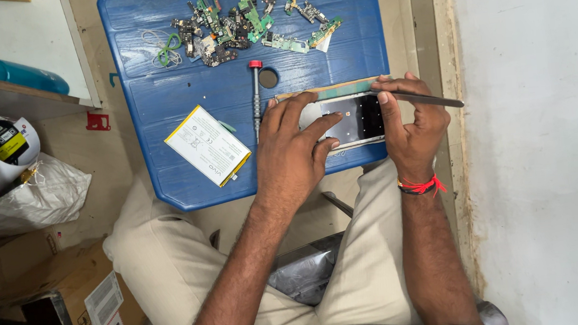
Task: The person folds a striped cloth and wipes a disassembled smartphone, then uses a metal pry tool to work around the edge of the phone frame on a small blue stool, with a battery and scattered circuit boards nearby. At the end they press the power button of another phone and hold it up while its screen lights up.
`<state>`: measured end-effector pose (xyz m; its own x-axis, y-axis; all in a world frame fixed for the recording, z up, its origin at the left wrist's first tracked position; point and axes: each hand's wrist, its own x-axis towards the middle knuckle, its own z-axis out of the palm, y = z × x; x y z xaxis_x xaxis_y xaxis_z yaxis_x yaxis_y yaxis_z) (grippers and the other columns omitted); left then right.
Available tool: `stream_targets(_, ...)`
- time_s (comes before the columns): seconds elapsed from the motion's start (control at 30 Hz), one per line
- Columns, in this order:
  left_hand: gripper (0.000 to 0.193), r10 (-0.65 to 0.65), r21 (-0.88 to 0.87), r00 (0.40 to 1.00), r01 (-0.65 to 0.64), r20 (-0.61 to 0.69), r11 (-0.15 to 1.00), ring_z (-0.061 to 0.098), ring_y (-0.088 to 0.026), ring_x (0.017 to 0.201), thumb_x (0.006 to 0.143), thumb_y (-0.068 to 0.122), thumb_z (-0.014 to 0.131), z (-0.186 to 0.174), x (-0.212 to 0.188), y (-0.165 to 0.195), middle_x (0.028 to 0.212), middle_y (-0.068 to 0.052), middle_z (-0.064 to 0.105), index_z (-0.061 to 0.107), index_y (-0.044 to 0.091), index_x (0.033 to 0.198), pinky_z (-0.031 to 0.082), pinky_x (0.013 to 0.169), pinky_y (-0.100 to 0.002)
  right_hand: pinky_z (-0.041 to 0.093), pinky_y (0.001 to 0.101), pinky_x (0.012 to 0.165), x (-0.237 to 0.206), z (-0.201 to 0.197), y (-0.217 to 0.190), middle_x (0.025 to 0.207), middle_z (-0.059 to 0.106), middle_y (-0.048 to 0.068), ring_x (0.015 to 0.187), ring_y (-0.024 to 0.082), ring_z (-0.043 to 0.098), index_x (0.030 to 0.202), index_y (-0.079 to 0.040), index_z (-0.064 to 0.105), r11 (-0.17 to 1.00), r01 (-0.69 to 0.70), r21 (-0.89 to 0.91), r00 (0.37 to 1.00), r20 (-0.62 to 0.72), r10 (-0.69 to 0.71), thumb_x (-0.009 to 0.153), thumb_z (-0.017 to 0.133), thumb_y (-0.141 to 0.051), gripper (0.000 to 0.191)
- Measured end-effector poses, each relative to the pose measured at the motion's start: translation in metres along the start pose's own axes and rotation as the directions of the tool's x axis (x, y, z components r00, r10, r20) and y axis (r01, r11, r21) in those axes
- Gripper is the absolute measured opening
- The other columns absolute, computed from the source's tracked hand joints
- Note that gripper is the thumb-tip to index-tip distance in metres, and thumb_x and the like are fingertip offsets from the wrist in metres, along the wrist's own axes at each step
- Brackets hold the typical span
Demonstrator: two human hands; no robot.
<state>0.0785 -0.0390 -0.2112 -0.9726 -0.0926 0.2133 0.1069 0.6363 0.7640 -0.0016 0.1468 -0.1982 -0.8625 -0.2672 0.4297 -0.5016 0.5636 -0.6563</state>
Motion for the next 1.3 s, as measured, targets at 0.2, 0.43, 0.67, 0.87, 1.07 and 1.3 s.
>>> stream_targets(0.2, 0.037, -0.004, 0.008, 1.000, 0.004, 0.004, 1.000, 0.048, -0.027, 0.135, 0.085, 0.026, 0.081, 0.001, -0.001, -0.002, 0.141, -0.006, 0.054, 0.076, 0.022, 0.121, 0.029, 0.124, -0.055, 0.058, 0.0404, 0.110, 0.000, 0.000, 0.001, 0.112, 0.076, 0.010, 0.109, 0.023, 0.075, 0.113, 0.001, 0.070, 1.000, 0.001, -0.003, 1.000, -0.019, -0.002, 0.110, 0.069, -0.003, 0.006)
stream_targets(0.43, 0.037, -0.006, -0.011, 1.000, 0.006, 0.000, 1.000, 0.047, -0.028, 0.136, 0.085, 0.025, 0.081, -0.001, -0.005, -0.003, 0.141, -0.007, 0.054, 0.076, 0.021, 0.121, 0.028, 0.124, -0.055, 0.061, 0.0262, 0.082, -0.009, 0.005, 0.009, 0.118, 0.075, 0.015, 0.103, 0.018, 0.075, 0.111, 0.004, 0.067, 0.994, -0.063, 0.085, 0.994, -0.082, 0.070, 0.109, 0.065, 0.002, 0.004)
stream_targets(0.67, 0.037, -0.008, -0.015, 1.000, 0.008, -0.006, 1.000, 0.046, -0.028, 0.136, 0.085, 0.025, 0.080, -0.005, -0.006, -0.003, 0.141, -0.007, 0.053, 0.075, 0.021, 0.122, 0.028, 0.124, -0.054, 0.058, 0.0283, 0.092, -0.017, 0.002, 0.007, 0.117, 0.074, 0.011, 0.105, 0.017, 0.071, 0.114, 0.004, 0.071, 0.976, -0.089, 0.198, 0.991, -0.083, 0.107, 0.110, 0.067, -0.003, 0.009)
stream_targets(0.87, 0.038, -0.019, -0.007, 1.000, 0.019, 0.006, 1.000, 0.046, -0.028, 0.137, 0.085, 0.027, 0.080, -0.004, -0.006, -0.002, 0.141, -0.007, 0.053, 0.075, 0.022, 0.122, 0.027, 0.124, -0.054, 0.058, 0.0319, 0.094, -0.011, 0.008, -0.006, 0.112, 0.076, 0.013, 0.105, 0.021, 0.074, 0.113, 0.003, 0.074, 0.998, 0.000, 0.058, 0.999, -0.040, 0.003, 0.107, 0.070, -0.002, 0.008)
stream_targets(1.07, 0.037, -0.020, 0.004, 1.000, 0.020, 0.016, 1.000, 0.046, -0.027, 0.136, 0.085, 0.027, 0.080, -0.004, -0.005, -0.001, 0.141, -0.007, 0.053, 0.075, 0.022, 0.122, 0.026, 0.124, -0.054, 0.061, 0.0351, 0.102, -0.007, 0.008, -0.007, 0.109, 0.075, 0.014, 0.110, 0.025, 0.076, 0.108, 0.004, 0.070, 0.998, 0.046, 0.042, 0.998, -0.041, -0.044, 0.108, 0.067, 0.000, 0.004)
stream_targets(1.3, 0.036, -0.014, -0.012, 1.000, 0.014, -0.001, 1.000, 0.045, -0.028, 0.137, 0.086, 0.026, 0.079, -0.004, -0.007, -0.003, 0.141, -0.007, 0.053, 0.075, 0.021, 0.122, 0.026, 0.125, -0.054, 0.061, 0.0341, 0.096, -0.014, 0.008, 0.016, 0.115, 0.075, 0.020, 0.112, 0.026, 0.075, 0.108, 0.005, 0.067, 0.991, -0.007, 0.131, 0.993, -0.113, 0.021, 0.110, 0.064, 0.000, 0.006)
